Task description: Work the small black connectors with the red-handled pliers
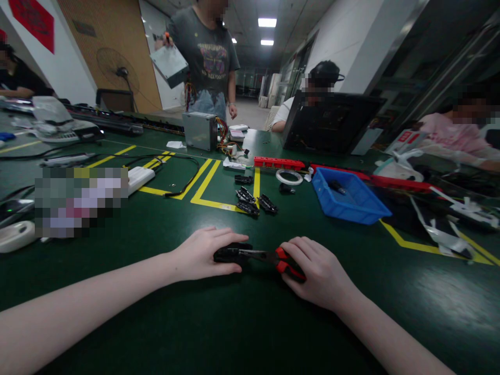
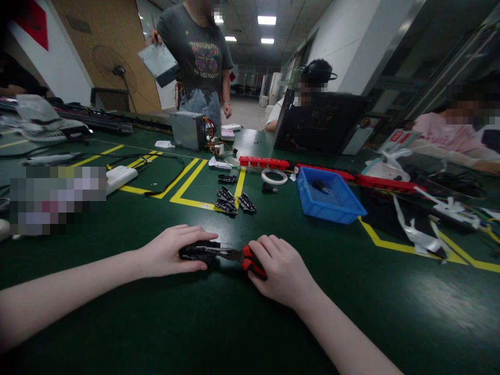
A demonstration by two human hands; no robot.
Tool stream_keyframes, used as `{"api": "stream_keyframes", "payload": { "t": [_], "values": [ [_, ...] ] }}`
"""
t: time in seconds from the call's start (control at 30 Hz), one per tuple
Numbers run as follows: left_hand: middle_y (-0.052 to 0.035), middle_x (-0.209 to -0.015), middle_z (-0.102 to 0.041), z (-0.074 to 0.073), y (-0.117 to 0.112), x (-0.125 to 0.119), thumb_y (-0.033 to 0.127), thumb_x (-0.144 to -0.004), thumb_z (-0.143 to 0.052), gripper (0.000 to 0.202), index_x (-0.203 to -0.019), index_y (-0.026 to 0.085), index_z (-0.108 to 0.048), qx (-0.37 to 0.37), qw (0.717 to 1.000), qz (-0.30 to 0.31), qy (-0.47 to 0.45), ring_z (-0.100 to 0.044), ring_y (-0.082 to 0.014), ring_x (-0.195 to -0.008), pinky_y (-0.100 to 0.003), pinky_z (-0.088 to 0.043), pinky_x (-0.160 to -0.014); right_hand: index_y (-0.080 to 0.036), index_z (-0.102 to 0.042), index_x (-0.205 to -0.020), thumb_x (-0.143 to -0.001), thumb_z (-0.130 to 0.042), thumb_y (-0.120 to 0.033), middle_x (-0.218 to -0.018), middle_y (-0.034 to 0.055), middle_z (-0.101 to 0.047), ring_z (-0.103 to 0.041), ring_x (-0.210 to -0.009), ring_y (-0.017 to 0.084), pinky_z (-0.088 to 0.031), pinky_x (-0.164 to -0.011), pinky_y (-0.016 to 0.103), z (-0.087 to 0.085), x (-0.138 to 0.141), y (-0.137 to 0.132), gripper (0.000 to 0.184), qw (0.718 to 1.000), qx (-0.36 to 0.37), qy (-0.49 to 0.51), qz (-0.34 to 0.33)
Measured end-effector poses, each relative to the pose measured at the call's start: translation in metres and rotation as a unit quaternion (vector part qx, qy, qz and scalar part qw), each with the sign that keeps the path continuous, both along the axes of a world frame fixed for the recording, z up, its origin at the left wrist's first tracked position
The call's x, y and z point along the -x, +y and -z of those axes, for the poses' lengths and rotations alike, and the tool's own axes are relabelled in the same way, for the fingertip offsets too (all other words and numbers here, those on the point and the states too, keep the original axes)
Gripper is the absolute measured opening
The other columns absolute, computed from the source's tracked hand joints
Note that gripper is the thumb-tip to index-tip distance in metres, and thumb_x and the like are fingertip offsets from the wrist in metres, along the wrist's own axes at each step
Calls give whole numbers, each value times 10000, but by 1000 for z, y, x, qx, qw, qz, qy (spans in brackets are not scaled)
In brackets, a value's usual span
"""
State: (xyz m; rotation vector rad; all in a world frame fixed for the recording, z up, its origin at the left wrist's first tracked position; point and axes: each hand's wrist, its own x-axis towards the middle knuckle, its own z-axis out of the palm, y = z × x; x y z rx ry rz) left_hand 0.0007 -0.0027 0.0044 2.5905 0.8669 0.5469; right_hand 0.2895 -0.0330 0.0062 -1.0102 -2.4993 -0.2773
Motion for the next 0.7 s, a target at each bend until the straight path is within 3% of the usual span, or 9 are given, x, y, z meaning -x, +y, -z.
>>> {"api": "stream_keyframes", "payload": {
  "t": [0.33,0.7],
  "values": [
    [-64,-1132,-638,-4,-1,-1,443,-892,-621,505,-1327,235,-470,12,1000,6,3,-637,-214,-971,-333,-483,-804,-125,-593,-1042,-721,-622,-195,-959,123,-652,-588,-820,232,-514,-721,369,0,0,0,329,1000,-1,3,3],
    [-72,-1180,-586,-12,-6,-1,359,-905,-611,383,-1244,214,-504,23,999,21,-35,-606,-206,-1036,-354,-511,-881,-132,-592,-1051,-739,-623,-207,-972,121,-660,-598,-837,229,-521,-728,370,-1,-1,1,323,1000,18,11,-13]
  ]
}}
